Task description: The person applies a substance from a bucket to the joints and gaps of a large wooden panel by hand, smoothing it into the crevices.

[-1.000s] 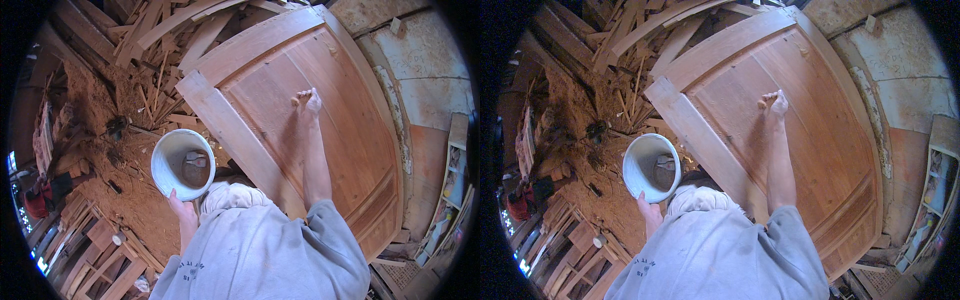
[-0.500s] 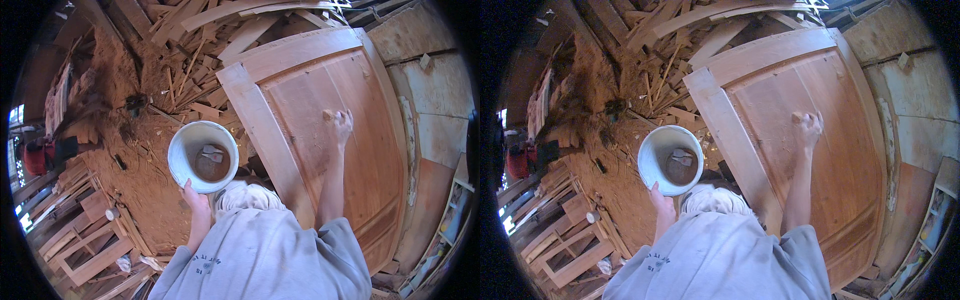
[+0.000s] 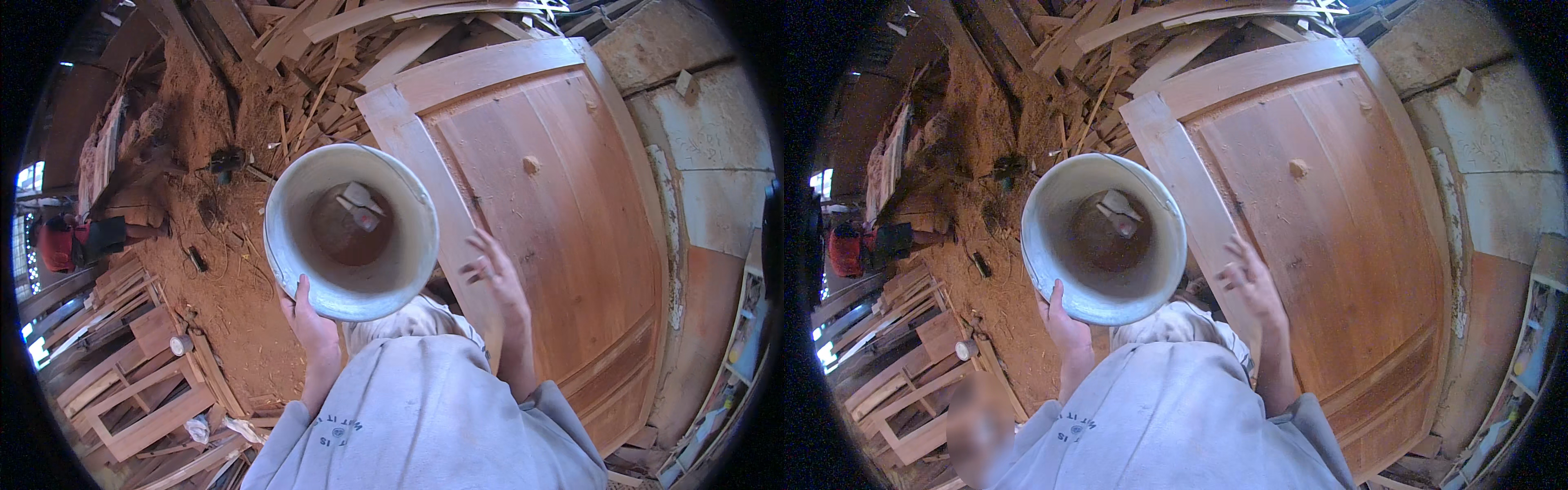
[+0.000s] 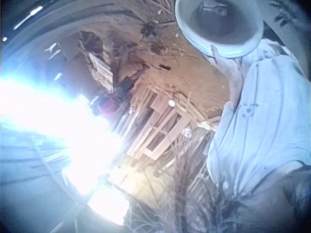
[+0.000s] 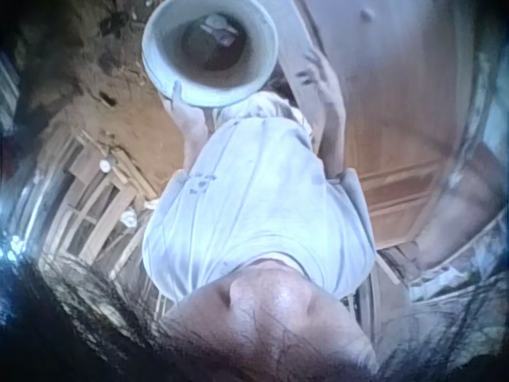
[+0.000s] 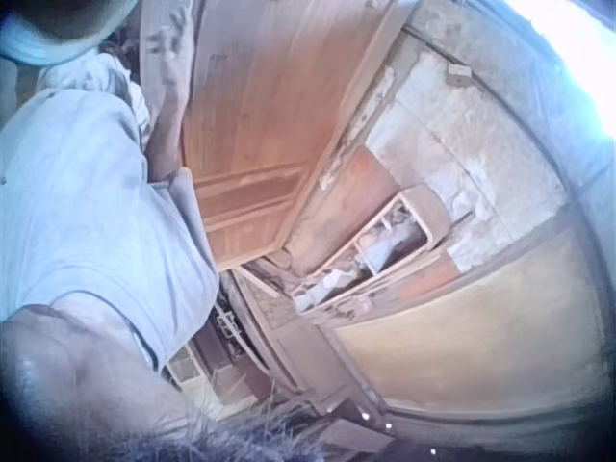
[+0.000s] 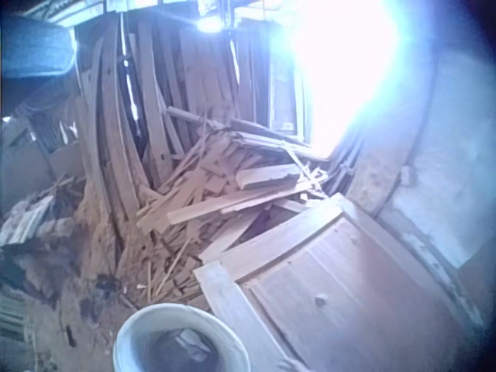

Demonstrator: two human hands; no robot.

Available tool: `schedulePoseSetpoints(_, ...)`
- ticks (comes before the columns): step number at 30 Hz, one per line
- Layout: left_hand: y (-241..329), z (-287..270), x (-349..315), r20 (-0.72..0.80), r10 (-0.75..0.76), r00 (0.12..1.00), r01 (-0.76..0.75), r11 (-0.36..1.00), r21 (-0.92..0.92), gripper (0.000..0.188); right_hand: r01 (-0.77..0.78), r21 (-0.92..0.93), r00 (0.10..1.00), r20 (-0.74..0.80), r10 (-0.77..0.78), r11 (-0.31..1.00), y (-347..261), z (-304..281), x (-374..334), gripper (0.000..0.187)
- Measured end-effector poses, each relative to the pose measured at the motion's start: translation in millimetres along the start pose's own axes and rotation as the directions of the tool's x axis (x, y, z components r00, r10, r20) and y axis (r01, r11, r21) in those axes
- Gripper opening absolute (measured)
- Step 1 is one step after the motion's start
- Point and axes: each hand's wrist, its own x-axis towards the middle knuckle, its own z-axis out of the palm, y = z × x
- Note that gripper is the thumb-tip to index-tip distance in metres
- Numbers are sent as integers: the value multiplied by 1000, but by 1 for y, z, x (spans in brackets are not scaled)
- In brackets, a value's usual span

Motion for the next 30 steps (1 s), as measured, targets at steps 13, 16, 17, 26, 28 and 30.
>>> schedulePoseSetpoints(13,-52,101,-64,862,-377,338,-313,819,481,63,-116,203,784,-583,215,972,-4,-37,-113,46)
schedulePoseSetpoints(16,-93,152,-20,931,-275,239,-112,945,308,66,-19,310,657,-713,246,950,9,-57,-127,49)
schedulePoseSetpoints(17,-107,169,14,892,-235,385,-236,910,342,53,2,311,602,-759,248,950,17,-61,-125,53)
schedulePoseSetpoints(26,-95,336,300,816,-52,576,-359,880,310,22,51,489,466,-783,412,871,34,-48,-100,55)
schedulePoseSetpoints(28,-108,361,318,854,-246,459,-505,718,479,23,90,487,413,-812,412,869,44,-42,-96,56)
schedulePoseSetpoints(30,-123,370,334,846,-371,382,-488,697,526,25,62,498,386,-811,439,865,43,-35,-94,54)
